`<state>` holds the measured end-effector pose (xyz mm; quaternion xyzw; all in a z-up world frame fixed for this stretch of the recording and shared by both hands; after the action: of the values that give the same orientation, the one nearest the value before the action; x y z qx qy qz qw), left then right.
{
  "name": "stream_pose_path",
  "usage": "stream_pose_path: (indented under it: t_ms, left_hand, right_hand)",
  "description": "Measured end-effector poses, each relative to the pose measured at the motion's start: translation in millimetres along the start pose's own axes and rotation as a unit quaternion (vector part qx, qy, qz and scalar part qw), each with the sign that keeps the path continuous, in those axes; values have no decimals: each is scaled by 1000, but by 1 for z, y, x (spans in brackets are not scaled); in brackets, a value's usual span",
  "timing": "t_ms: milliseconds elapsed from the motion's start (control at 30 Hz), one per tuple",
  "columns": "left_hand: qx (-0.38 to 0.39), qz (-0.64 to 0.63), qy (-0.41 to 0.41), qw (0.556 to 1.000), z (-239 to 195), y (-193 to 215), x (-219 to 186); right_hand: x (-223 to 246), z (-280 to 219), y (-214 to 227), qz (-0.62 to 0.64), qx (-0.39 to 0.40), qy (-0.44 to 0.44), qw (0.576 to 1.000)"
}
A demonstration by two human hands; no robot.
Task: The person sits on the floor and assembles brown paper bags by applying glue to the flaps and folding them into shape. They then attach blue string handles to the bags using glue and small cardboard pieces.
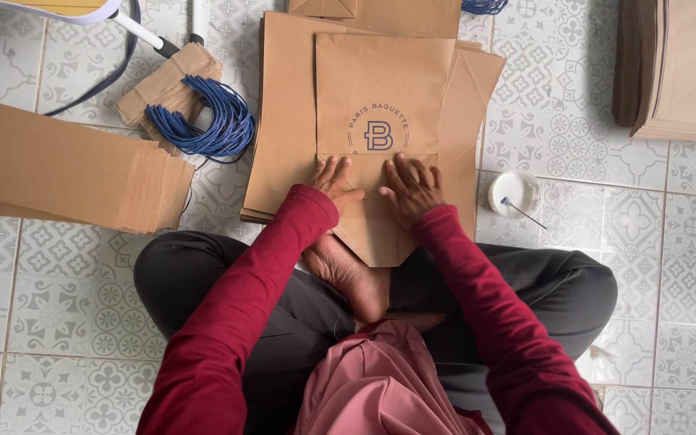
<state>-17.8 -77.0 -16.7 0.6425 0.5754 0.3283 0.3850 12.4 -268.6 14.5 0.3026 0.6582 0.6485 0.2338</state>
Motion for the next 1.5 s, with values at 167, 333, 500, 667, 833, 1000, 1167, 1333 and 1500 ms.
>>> stream_pose_path:
  t_ms: [167,333,500,667,833,1000,1167,1333,1500]
  left_hand:
    - [-5,-3,-24,1000,12,-17,15]
    - [0,-5,-40,999,3,-11,20]
    - [28,1,-4,1000,20,-36,48]
    - [52,34,3,998,11,-6,29]
    - [58,58,14,997,23,-21,36]
    - [67,33,3,997,-1,5,10]
    - [61,41,14,997,8,-4,15]
    - [81,45,15,996,-59,77,4]
    - [85,61,32,994,-41,60,21]
  right_hand:
    - [37,32,-10,74,14,-13,997]
    - [47,36,7,130,120,-9,984]
    - [17,14,33,75,167,1,983]
    - [-29,-18,19,49,146,-62,986]
    - [-6,-5,12,25,114,-82,990]
    - [52,40,-5,101,80,13,992]
    - [44,32,-14,73,45,47,995]
    - [22,-9,-8,50,59,91,993]
    - [9,-30,-8,56,63,110,990]
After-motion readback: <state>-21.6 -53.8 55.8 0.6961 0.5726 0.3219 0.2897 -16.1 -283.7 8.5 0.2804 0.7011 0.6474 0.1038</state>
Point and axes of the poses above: each hand's wrist, its own z-axis towards the middle knuckle, its own y-axis out of the back of the hand, x = y × z, the point moved 5 cm from there along z, towards the middle knuckle, and after that the axes turned 12 degrees about y, right-handed, at the moved point
